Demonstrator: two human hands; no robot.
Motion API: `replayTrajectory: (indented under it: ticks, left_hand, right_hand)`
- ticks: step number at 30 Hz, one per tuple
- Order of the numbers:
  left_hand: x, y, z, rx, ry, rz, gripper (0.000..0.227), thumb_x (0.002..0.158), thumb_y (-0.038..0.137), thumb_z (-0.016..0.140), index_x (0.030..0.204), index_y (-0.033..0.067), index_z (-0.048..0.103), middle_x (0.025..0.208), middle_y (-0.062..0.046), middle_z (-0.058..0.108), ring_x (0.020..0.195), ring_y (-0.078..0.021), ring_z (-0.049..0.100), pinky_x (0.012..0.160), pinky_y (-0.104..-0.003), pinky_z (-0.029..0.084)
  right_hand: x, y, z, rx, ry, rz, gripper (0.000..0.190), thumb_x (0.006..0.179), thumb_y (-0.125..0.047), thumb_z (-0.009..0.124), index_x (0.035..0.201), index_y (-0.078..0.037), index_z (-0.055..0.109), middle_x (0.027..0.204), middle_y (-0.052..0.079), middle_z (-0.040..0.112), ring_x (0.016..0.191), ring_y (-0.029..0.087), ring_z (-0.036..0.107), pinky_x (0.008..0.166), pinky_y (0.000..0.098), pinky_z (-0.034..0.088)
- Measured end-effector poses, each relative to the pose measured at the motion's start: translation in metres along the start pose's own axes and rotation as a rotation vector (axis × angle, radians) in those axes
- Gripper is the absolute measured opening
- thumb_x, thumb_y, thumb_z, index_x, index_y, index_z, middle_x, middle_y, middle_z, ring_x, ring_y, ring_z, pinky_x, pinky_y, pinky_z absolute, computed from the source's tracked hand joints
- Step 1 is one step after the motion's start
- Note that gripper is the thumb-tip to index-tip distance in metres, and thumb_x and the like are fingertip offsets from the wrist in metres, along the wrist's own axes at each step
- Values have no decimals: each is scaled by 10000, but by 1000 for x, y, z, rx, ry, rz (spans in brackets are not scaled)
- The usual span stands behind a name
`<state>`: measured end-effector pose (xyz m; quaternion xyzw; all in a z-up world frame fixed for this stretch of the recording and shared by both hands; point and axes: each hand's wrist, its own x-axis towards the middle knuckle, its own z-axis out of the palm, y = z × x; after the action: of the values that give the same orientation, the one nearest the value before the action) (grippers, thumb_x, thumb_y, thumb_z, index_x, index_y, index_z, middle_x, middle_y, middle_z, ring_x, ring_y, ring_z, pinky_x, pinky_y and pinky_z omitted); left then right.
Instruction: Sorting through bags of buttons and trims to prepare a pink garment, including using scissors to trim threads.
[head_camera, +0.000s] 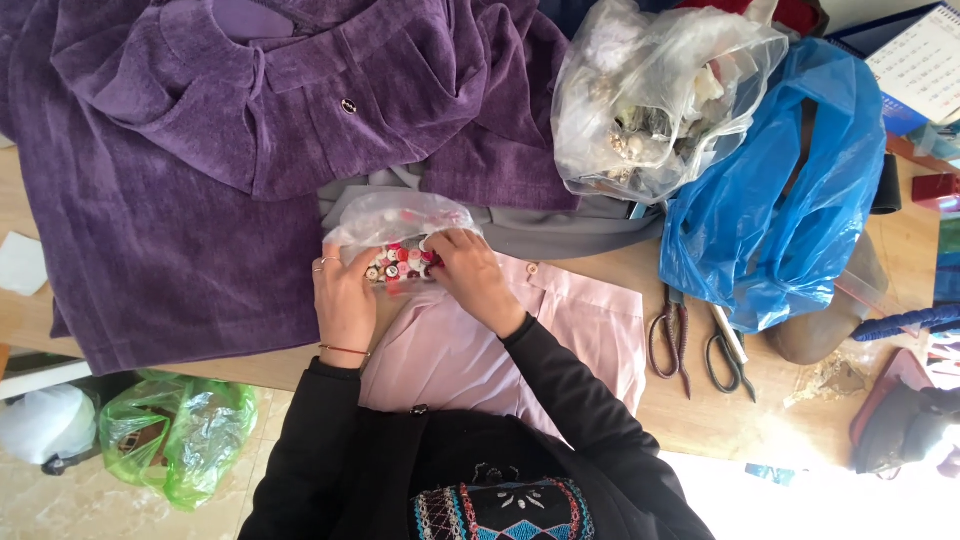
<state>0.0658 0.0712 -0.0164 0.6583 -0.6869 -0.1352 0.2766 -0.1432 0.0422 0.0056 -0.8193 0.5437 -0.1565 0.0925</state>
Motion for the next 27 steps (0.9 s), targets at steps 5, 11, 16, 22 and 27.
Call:
replayTrajectory:
  ticks: [5,11,16,22,27]
  left_hand:
    - [-5,-14,24,132,-22,-84,293,819,105,679,1112,104,681,1155,-124,532,1017,-371,594,832,-485,546]
    - [-8,-45,51,-79,-241,-172,747,703,79,713,1426,79,527,1355,-263,485,998,-539,651,857,-615,550]
    - [2,-6,2,-196,-362,-254,948,680,33,707,1556,165,369,1480,-266,364,1119,-585,601,933,-640,536]
    - [9,19,-27,-201,-380,-251,903,685,43,739,1525,62,409,1464,-305,368,1183,-580,578,971,-615,526]
    - [-4,-1,-1,-165,-374,-255,931,710,178,791,1557,192,405,1476,-242,380,1211,-515,590,972,-564,538]
  right_hand:
    - [-7,-18,-35,-48,-156,56,552,733,-112,831,1233,-65,602,1041,197,683,1008,396,706,888,471,552]
    - [-12,-6,-7,-119,-287,132,606,721,-180,866,1245,-98,574,1043,143,675,996,355,716,868,455,565]
    - [2,-11,1,-87,-264,85,432,798,-222,795,1206,-196,655,951,54,724,909,270,756,841,402,569]
    - [18,-38,-43,355,-151,79,330,957,-87,654,1287,-109,650,1097,191,729,1054,389,718,897,453,576]
    - [5,-22,-54,239,-194,38,269,944,-108,672,1213,-112,672,1004,141,739,969,354,735,842,426,584]
